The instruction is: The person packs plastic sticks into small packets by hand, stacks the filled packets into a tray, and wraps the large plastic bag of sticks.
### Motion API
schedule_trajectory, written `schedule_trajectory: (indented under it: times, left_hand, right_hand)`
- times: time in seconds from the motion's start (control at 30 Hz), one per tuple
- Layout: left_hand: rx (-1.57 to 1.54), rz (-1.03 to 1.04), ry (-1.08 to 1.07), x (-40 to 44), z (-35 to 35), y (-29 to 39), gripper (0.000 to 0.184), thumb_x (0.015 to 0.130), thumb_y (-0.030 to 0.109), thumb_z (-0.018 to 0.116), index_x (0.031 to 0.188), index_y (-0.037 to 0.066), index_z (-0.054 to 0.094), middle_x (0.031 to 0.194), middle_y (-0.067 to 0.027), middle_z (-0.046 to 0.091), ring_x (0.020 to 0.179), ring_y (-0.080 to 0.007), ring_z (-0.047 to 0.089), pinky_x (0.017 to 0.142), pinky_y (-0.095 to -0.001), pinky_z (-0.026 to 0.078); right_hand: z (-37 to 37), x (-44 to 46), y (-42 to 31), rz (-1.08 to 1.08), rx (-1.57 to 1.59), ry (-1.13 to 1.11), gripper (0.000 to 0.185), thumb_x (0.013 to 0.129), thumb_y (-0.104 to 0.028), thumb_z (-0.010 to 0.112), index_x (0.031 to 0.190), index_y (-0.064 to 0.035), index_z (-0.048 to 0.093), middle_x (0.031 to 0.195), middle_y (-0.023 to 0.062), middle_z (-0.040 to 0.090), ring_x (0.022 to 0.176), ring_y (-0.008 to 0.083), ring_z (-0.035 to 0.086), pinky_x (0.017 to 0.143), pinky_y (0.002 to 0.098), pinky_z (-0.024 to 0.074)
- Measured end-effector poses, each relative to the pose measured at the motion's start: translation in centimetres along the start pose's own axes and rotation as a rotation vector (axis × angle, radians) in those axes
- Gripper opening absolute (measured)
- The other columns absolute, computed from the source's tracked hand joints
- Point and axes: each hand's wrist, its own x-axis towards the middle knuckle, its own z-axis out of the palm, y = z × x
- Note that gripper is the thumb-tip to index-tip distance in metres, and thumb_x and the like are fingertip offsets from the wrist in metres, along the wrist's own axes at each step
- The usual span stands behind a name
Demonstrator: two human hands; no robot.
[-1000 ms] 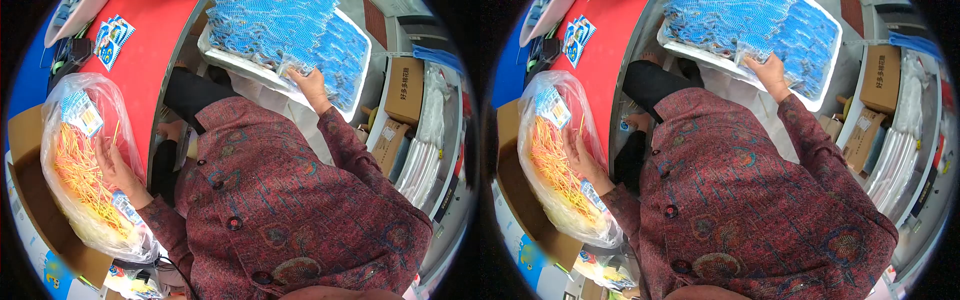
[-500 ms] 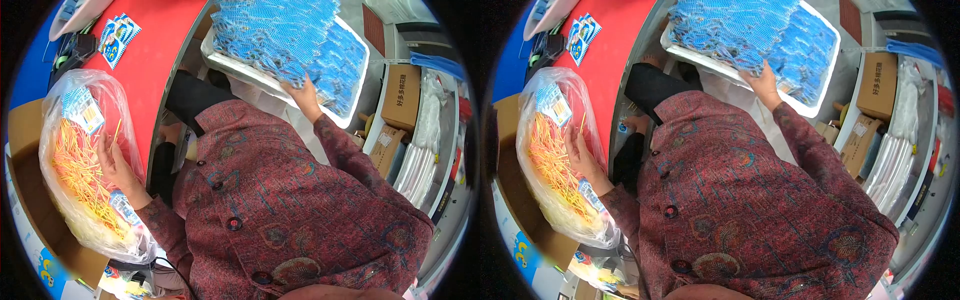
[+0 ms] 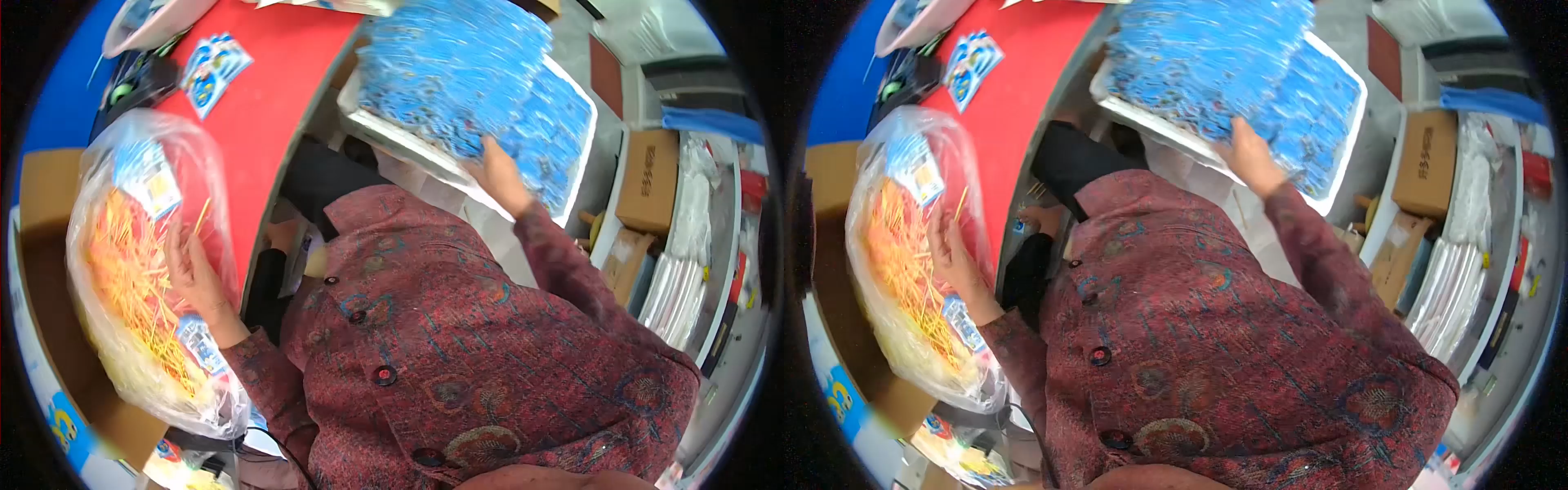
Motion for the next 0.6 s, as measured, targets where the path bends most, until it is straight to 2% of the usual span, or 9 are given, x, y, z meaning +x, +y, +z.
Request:
schedule_trajectory:
  times: [0.07, 0.1, 0.17, 0.23, 0.27, 0.37, 0.43, 0.5, 0.6]
  left_hand:
    - [-0.198, -0.142, 0.032, -0.3, 0.1, 1.2, 0.035, 0.092, 0.003, 0.053, 0.127, -0.001, 0.054, 0.125, -0.0100, 0.056, 0.112, -0.0187, 0.053, 0.097, -0.0304, 0.042]
    - [-0.284, -0.208, 0.073, -0.2, -0.5, 1.3, 0.036, 0.091, 0.004, 0.054, 0.127, -0.001, 0.053, 0.125, -0.0096, 0.056, 0.113, -0.0185, 0.052, 0.097, -0.0305, 0.041]
    - [-0.336, -0.198, 0.080, 0.0, -1.9, -0.1, 0.038, 0.091, 0.005, 0.056, 0.128, 0.001, 0.053, 0.127, -0.0084, 0.055, 0.116, -0.0180, 0.051, 0.098, -0.0304, 0.040]
    - [-0.330, -0.247, 0.098, 0.6, -3.3, 0.8, 0.042, 0.089, 0.008, 0.058, 0.130, 0.002, 0.052, 0.129, -0.0087, 0.053, 0.118, -0.0170, 0.050, 0.099, -0.0297, 0.040]
    - [-0.303, -0.252, 0.149, 0.8, -3.8, 0.6, 0.042, 0.089, 0.008, 0.058, 0.130, 0.002, 0.052, 0.129, -0.0087, 0.053, 0.118, -0.0170, 0.050, 0.099, -0.0297, 0.040]
    - [-0.177, -0.231, 0.173, 2.6, -4.4, -0.8, 0.045, 0.086, 0.011, 0.060, 0.130, 0.001, 0.051, 0.130, -0.0116, 0.053, 0.120, -0.0194, 0.050, 0.099, -0.0298, 0.039]
    - [-0.016, -0.122, 0.156, 4.0, -4.4, -2.1, 0.048, 0.085, 0.013, 0.061, 0.130, 0.001, 0.050, 0.130, -0.0150, 0.053, 0.119, -0.0233, 0.051, 0.097, -0.0317, 0.041]
    - [-0.064, -0.105, 0.185, 6.1, -4.0, -3.0, 0.049, 0.085, 0.012, 0.060, 0.131, 0.001, 0.049, 0.129, -0.0156, 0.054, 0.118, -0.0245, 0.052, 0.096, -0.0320, 0.041]
    - [-0.172, -0.067, 0.211, 9.4, -3.8, -3.8, 0.049, 0.085, 0.011, 0.059, 0.132, 0.002, 0.048, 0.128, -0.0166, 0.055, 0.116, -0.0269, 0.054, 0.094, -0.0327, 0.042]
  right_hand:
    - [-4.4, 0.3, -1.4, -0.059, -0.136, -0.194, 0.056, 0.079, -0.030, 0.072, 0.123, -0.0024, 0.052, 0.097, 0.0233, 0.063, 0.084, 0.0426, 0.061, 0.073, 0.0468, 0.0486]
    - [-7.8, 0.9, -4.6, -0.014, -0.243, -0.262, 0.049, 0.081, -0.025, 0.071, 0.123, -0.0064, 0.055, 0.098, 0.0199, 0.066, 0.083, 0.0331, 0.066, 0.073, 0.0403, 0.0515]
    - [-9.5, 3.1, -6.2, -0.082, 0.072, -0.098, 0.040, 0.085, -0.017, 0.067, 0.123, -0.0080, 0.057, 0.101, 0.0141, 0.067, 0.086, 0.0202, 0.067, 0.074, 0.0326, 0.0524]
    - [-10.8, 5.4, -11.0, -0.192, 0.286, -0.081, 0.034, 0.090, -0.010, 0.061, 0.124, -0.0048, 0.057, 0.105, 0.0087, 0.067, 0.093, 0.0142, 0.064, 0.080, 0.0287, 0.0512]
    - [-10.2, 6.5, -13.4, -0.241, 0.304, -0.105, 0.034, 0.090, -0.010, 0.061, 0.124, -0.0048, 0.057, 0.105, 0.0087, 0.067, 0.093, 0.0142, 0.064, 0.080, 0.0287, 0.0512]
    - [-8.2, 7.7, -22.2, -0.456, 0.804, -0.520, 0.034, 0.092, -0.009, 0.058, 0.124, 0.0000, 0.055, 0.113, 0.0087, 0.064, 0.101, 0.0162, 0.062, 0.089, 0.0293, 0.0485]
    - [-6.4, 7.6, -28.8, -0.508, 0.976, -0.793, 0.036, 0.093, -0.009, 0.057, 0.126, 0.0037, 0.052, 0.118, 0.0101, 0.061, 0.107, 0.0168, 0.059, 0.095, 0.0293, 0.0454]
    - [-3.6, 8.7, -33.9, -0.558, 1.058, -0.910, 0.042, 0.092, -0.013, 0.059, 0.130, 0.0020, 0.049, 0.120, 0.0098, 0.059, 0.108, 0.0166, 0.058, 0.094, 0.0291, 0.0452]
    - [3.2, 11.2, -38.9, -0.567, 0.986, -0.776, 0.043, 0.089, -0.016, 0.063, 0.126, 0.0015, 0.051, 0.119, 0.0091, 0.060, 0.109, 0.0172, 0.057, 0.092, 0.0299, 0.0461]
